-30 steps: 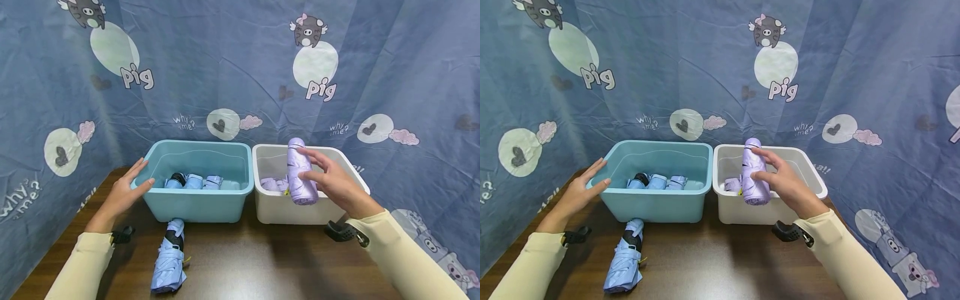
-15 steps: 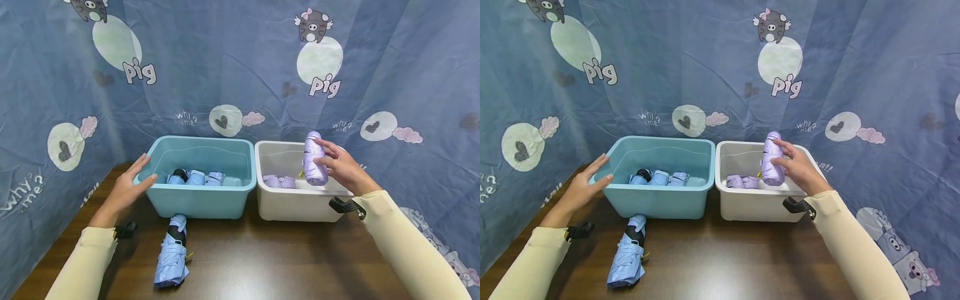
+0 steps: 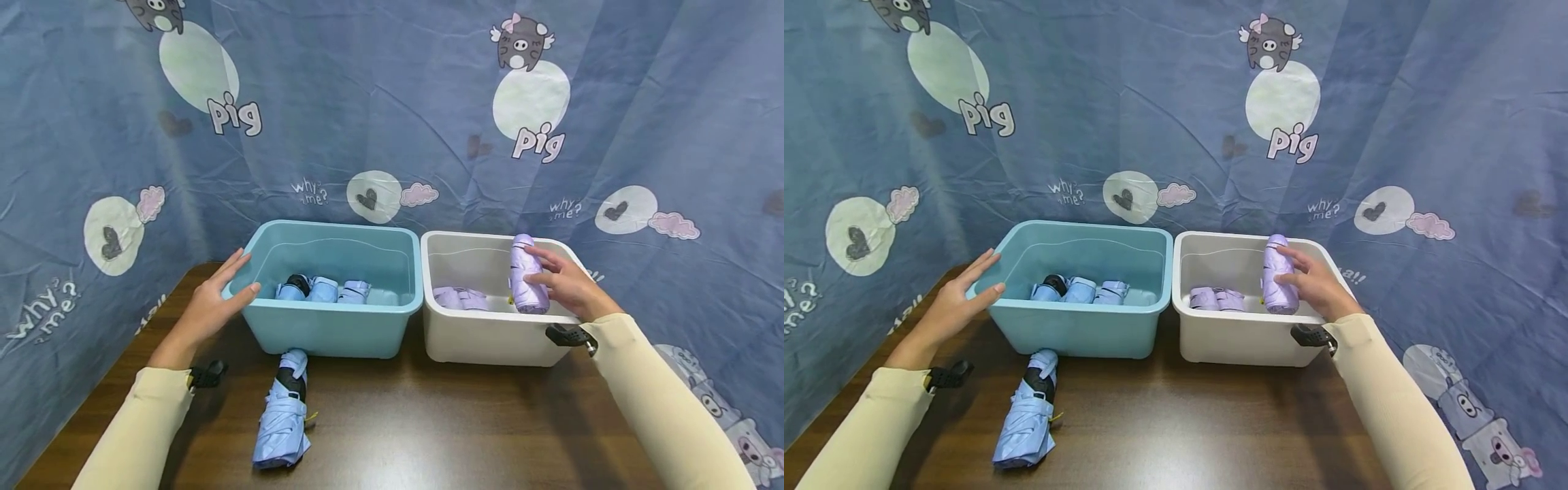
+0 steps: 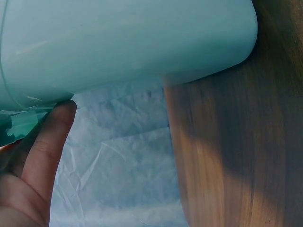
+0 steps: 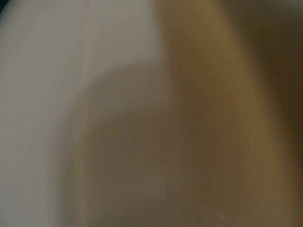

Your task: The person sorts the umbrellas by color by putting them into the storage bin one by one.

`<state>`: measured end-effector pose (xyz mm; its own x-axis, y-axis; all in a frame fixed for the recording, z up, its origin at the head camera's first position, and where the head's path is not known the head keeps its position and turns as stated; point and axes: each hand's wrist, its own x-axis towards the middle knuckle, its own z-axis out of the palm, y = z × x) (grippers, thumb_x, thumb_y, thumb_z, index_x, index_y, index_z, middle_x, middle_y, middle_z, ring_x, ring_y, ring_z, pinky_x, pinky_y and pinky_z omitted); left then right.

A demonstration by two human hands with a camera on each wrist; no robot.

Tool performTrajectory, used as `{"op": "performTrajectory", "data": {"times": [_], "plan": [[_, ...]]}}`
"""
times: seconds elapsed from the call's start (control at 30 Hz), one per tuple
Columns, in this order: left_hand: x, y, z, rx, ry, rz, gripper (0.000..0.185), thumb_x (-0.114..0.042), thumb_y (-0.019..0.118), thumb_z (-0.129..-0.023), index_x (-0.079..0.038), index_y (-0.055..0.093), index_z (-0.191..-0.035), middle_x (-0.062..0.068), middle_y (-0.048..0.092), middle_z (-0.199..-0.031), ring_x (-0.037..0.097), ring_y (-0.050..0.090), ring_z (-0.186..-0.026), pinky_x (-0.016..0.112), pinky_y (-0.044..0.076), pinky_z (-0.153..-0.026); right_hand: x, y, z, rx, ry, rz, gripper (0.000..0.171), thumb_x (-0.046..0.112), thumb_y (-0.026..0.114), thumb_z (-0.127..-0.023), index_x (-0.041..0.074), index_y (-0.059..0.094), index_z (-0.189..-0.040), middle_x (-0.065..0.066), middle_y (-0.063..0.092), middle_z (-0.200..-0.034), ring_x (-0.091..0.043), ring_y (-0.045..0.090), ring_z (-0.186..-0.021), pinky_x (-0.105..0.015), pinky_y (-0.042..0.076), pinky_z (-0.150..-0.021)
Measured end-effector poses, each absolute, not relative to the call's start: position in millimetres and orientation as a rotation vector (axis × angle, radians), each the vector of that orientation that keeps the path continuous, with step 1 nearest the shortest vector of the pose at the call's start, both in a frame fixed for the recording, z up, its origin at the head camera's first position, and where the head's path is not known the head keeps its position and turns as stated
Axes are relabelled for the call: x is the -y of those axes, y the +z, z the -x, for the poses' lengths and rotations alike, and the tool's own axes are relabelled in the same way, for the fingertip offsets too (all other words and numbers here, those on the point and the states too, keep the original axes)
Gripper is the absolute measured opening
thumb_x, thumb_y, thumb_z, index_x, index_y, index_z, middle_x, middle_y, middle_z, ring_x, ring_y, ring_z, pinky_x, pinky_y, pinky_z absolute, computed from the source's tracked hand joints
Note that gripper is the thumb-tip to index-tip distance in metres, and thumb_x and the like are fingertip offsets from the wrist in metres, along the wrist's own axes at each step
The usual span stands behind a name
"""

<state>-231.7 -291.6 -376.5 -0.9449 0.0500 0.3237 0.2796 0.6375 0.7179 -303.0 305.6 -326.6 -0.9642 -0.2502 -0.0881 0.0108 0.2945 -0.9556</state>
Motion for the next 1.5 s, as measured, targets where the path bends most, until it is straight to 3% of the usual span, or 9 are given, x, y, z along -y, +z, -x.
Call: {"op": "performTrajectory", "data": {"times": [0.2, 0.4, 0.63, 0.77, 0.87, 0.97, 1.07, 1.27, 1.5], "plan": [[289, -373, 235, 2.585, -1.207, 0.276, 0.070, -0.039, 0.061, -0.093, -0.018, 0.031, -0.153, -0.005, 0.015, -0.160, 0.039, 0.016, -0.144, 0.072, 0.020, -0.102, -311, -333, 306, -2.360, -1.653, 0.160, 0.073, 0.000, 0.057, -0.092, 0.011, 0.020, -0.155, -0.029, 0.009, -0.155, -0.040, 0.030, -0.132, -0.057, 0.033, -0.105], [289, -373, 232, 2.598, -1.203, 0.274, 0.070, -0.039, 0.060, -0.094, -0.018, 0.029, -0.153, -0.003, 0.013, -0.161, 0.042, 0.015, -0.143, 0.073, 0.020, -0.101, -314, -338, 308, -2.406, -1.520, 0.128, 0.074, 0.001, 0.059, -0.091, 0.008, 0.021, -0.154, -0.033, 0.004, -0.154, -0.045, 0.025, -0.135, -0.051, 0.040, -0.099], [290, -376, 229, 2.604, -1.213, 0.249, 0.071, -0.038, 0.059, -0.095, -0.020, 0.026, -0.154, -0.002, 0.011, -0.161, 0.044, 0.013, -0.143, 0.075, 0.020, -0.099, -313, -341, 310, -2.433, -1.387, 0.069, 0.074, -0.002, 0.061, -0.088, 0.007, 0.026, -0.152, -0.034, 0.011, -0.153, -0.034, 0.039, -0.113, -0.029, 0.046, -0.076], [290, -377, 229, 2.605, -1.211, 0.251, 0.070, -0.039, 0.059, -0.095, -0.023, 0.026, -0.154, -0.005, 0.010, -0.161, 0.044, 0.013, -0.143, 0.076, 0.020, -0.098, -311, -341, 311, -2.512, -1.311, 0.074, 0.068, -0.007, 0.057, -0.085, -0.002, 0.031, -0.148, -0.037, 0.024, -0.147, -0.024, 0.048, -0.095, -0.024, 0.047, -0.069], [290, -376, 230, 2.604, -1.217, 0.247, 0.070, -0.039, 0.059, -0.095, -0.024, 0.025, -0.154, -0.005, 0.010, -0.161, 0.043, 0.013, -0.143, 0.076, 0.020, -0.098, -310, -340, 310, -2.556, -1.308, 0.024, 0.060, -0.009, 0.051, -0.085, -0.009, 0.035, -0.143, -0.035, 0.030, -0.144, -0.022, 0.052, -0.093, -0.028, 0.053, -0.077], [289, -375, 230, 2.603, -1.225, 0.244, 0.070, -0.039, 0.059, -0.095, -0.024, 0.026, -0.154, -0.005, 0.010, -0.161, 0.043, 0.013, -0.144, 0.076, 0.019, -0.098, -310, -339, 308, -2.551, -1.343, -0.046, 0.053, -0.008, 0.045, -0.090, -0.009, 0.036, -0.143, -0.033, 0.030, -0.145, -0.032, 0.051, -0.110, -0.041, 0.050, -0.093], [290, -374, 230, 2.605, -1.230, 0.241, 0.070, -0.038, 0.059, -0.095, -0.024, 0.026, -0.154, -0.005, 0.010, -0.161, 0.043, 0.012, -0.144, 0.076, 0.019, -0.099, -309, -337, 307, -2.508, -1.355, -0.086, 0.051, -0.004, 0.042, -0.096, -0.006, 0.033, -0.146, -0.031, 0.027, -0.149, -0.043, 0.041, -0.128, -0.051, 0.042, -0.102], [291, -373, 229, 2.605, -1.221, 0.245, 0.070, -0.039, 0.059, -0.095, -0.024, 0.026, -0.154, -0.006, 0.010, -0.161, 0.043, 0.012, -0.144, 0.076, 0.019, -0.099, -306, -335, 306, -2.544, -1.356, -0.067, 0.048, 0.000, 0.044, -0.097, -0.007, 0.036, -0.144, -0.031, 0.029, -0.148, -0.043, 0.043, -0.126, -0.049, 0.044, -0.099], [288, -374, 230, 2.587, -1.235, 0.254, 0.070, -0.039, 0.059, -0.095, -0.021, 0.027, -0.154, -0.004, 0.012, -0.161, 0.042, 0.014, -0.144, 0.074, 0.020, -0.100, -305, -329, 300, -2.937, -1.303, 0.078, 0.039, 0.005, 0.053, -0.092, -0.007, 0.056, -0.129, -0.027, 0.054, -0.131, -0.035, 0.057, -0.108, -0.034, 0.054, -0.079]]}}
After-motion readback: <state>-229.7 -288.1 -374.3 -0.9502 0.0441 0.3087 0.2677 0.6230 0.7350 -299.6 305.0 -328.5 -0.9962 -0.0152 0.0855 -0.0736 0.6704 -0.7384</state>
